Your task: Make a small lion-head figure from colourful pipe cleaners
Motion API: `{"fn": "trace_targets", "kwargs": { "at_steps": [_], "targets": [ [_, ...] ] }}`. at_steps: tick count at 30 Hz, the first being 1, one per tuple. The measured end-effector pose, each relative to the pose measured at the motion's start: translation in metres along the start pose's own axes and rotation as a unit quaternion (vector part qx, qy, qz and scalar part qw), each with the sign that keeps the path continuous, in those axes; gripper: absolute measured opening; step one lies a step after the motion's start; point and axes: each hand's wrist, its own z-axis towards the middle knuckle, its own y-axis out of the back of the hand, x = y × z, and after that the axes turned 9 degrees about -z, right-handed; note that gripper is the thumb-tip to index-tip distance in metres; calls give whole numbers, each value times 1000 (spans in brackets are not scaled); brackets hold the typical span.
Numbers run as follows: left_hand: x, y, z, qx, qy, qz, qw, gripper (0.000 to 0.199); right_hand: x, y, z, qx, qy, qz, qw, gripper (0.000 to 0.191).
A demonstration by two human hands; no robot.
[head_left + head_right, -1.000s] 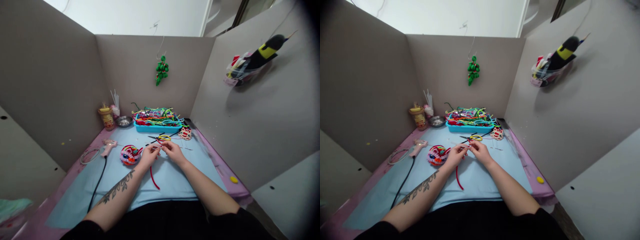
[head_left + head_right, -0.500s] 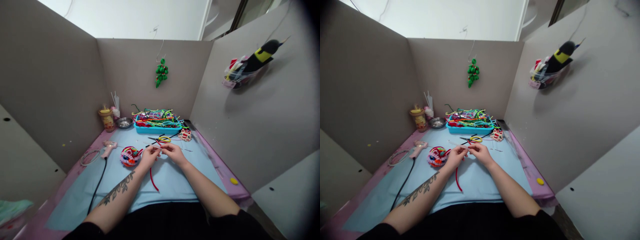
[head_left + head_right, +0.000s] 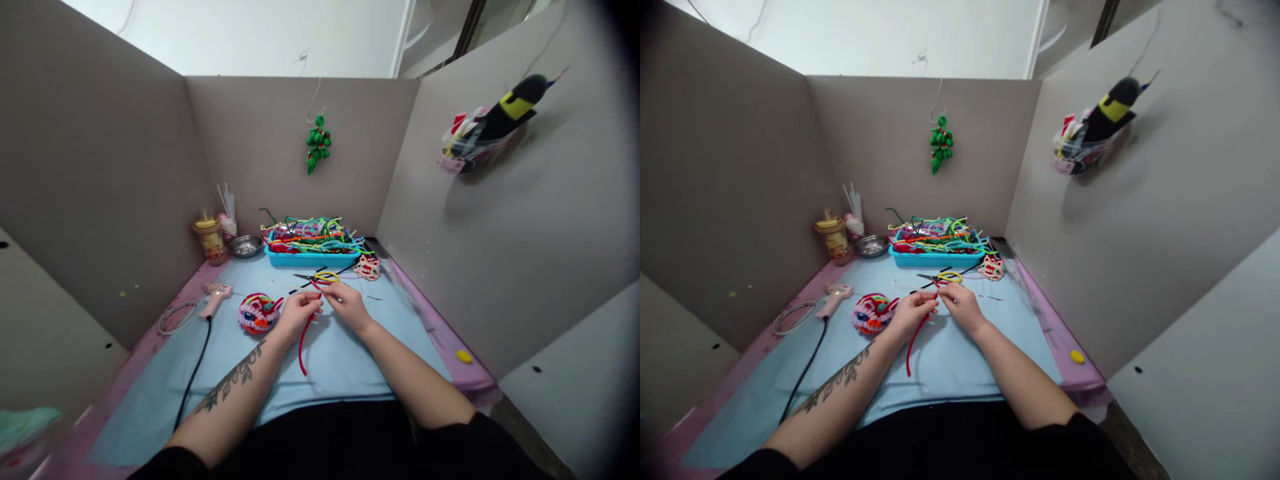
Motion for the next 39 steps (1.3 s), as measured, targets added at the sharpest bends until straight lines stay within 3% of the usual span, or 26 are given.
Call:
{"fn": "trace_targets", "kwargs": {
  "at_steps": [6, 11, 16, 23, 29, 33, 39],
  "targets": [
    [-5, -3, -2, 5, 42, -86, 995, 45, 1, 0, -3, 3, 39, -74, 996, 23],
    [-6, 1, -2, 20, 68, -132, 989, 37, 0, -1, -2, -10, 19, -41, 999, 21],
    [2, 1, 2, 41, -19, -61, 997, 45, 1, -1, 0, -29, -30, 9, 999, 13],
    [4, 0, 6, -19, -140, 84, 986, 27, 14, -4, -1, -23, -74, 57, 995, 12],
    [3, 1, 6, -36, -162, 107, 980, 26, 21, -4, -2, -26, -61, 61, 996, 10],
    [1, 0, 5, -5, -148, 72, 986, 27, 22, -3, -2, -15, -47, 76, 996, 12],
    [-5, 2, 1, 5, -146, 97, 984, 24, 20, -1, 1, 0, -145, 151, 978, 13]
  ]
}}
